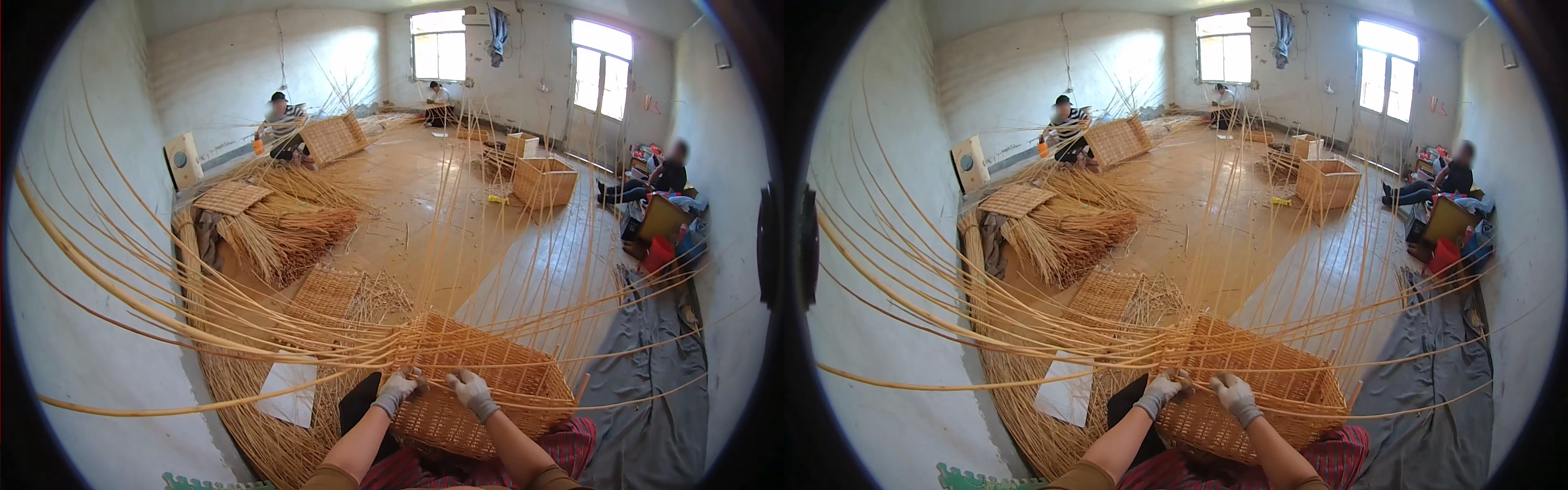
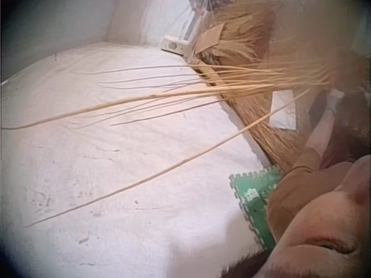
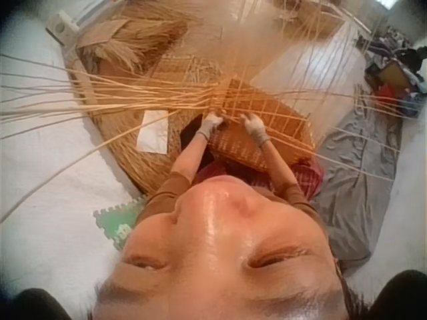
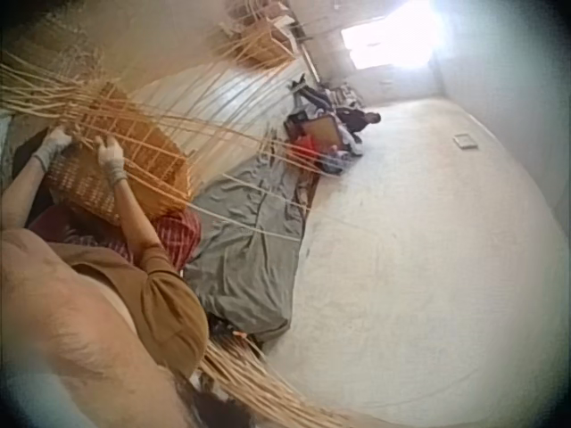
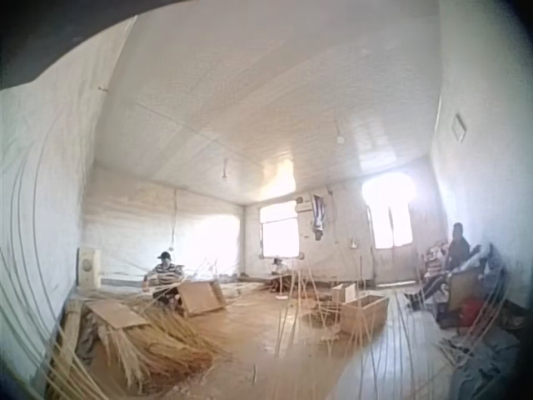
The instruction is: Weaving a large wicker basket while sitting on the floor.
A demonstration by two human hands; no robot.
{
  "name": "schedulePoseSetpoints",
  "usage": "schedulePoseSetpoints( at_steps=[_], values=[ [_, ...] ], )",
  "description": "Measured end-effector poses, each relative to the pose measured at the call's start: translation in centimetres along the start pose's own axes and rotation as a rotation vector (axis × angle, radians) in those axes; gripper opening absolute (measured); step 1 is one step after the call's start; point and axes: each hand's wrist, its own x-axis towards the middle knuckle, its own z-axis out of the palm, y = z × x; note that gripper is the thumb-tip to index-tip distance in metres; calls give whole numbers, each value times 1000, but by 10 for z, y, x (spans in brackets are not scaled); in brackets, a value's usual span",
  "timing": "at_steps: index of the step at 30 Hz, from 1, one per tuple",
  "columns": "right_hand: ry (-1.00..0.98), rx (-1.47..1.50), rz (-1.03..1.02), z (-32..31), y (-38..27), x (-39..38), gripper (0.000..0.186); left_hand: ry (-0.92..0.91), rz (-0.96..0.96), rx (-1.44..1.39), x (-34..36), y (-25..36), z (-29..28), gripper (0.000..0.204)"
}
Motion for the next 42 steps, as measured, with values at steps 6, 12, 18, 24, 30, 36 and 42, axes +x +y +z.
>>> schedulePoseSetpoints(
  at_steps=[6,12,18,24,30,36,42],
  values=[
    [139,923,158,51,6,96,27,6,22,-211,14,-26,-2,17],
    [415,1156,-215,2,-55,173,28,14,108,43,-21,0,-6,16],
    [-49,-1146,-426,-29,-55,246,25,-71,100,-133,-2,-30,-7,14],
    [-129,-750,-595,-28,-229,198,14,-101,145,-432,13,-39,-10,17],
    [51,13,-564,-28,-140,20,16,-102,241,-212,21,-57,-12,25],
    [142,1073,538,-1,-20,-102,23,546,502,964,-57,31,19,42],
    [559,1164,325,-6,-49,-70,17,-159,455,844,19,4,-48,27]
  ],
)
